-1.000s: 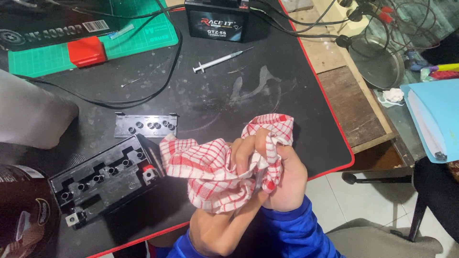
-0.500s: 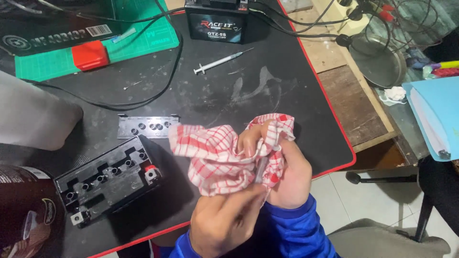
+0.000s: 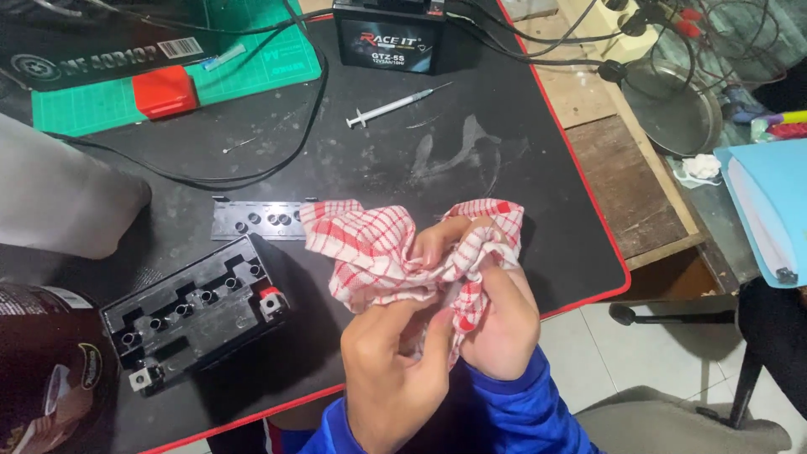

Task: Using a syringe to fill the cells of a lead-acid battery with electrolyte liquid and wiping the tools with a cloth.

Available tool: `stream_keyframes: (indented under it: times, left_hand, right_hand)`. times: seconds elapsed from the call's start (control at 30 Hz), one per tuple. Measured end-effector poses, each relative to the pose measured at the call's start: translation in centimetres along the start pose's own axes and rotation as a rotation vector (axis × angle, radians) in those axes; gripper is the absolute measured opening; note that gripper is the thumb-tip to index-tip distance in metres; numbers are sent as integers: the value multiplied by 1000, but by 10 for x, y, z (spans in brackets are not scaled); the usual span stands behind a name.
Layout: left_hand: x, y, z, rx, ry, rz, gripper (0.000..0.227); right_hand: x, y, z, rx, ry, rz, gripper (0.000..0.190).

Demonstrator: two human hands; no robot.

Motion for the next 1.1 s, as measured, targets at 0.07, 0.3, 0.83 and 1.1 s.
stream_keyframes:
  times: [0.07,0.3,0.83,1.1]
  left_hand:
    - [1,2,2,-14,5,-23,8]
    - [-1,0,10,18,-2,-140,21]
    - [-1,11,6,-13,47,-121,6]
    - [-5,11,6,-17,35,-221,9]
  right_hand:
    - [-1,1,0,-13,23,-2,30]
    - [1,4,-11,-106,66,-160,35]
    - [0,-1,-6,-75,44,-150,35]
    - [10,2,-5,-213,160,-83,26]
Point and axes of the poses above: each hand's wrist, its own z-axis towards the middle knuckle, its own x-axis out of the palm, y = z × x, the point moved 8 cm from there along z, towards the middle knuckle, and after that the axes turned 12 degrees about z, right-handed, at the moved point
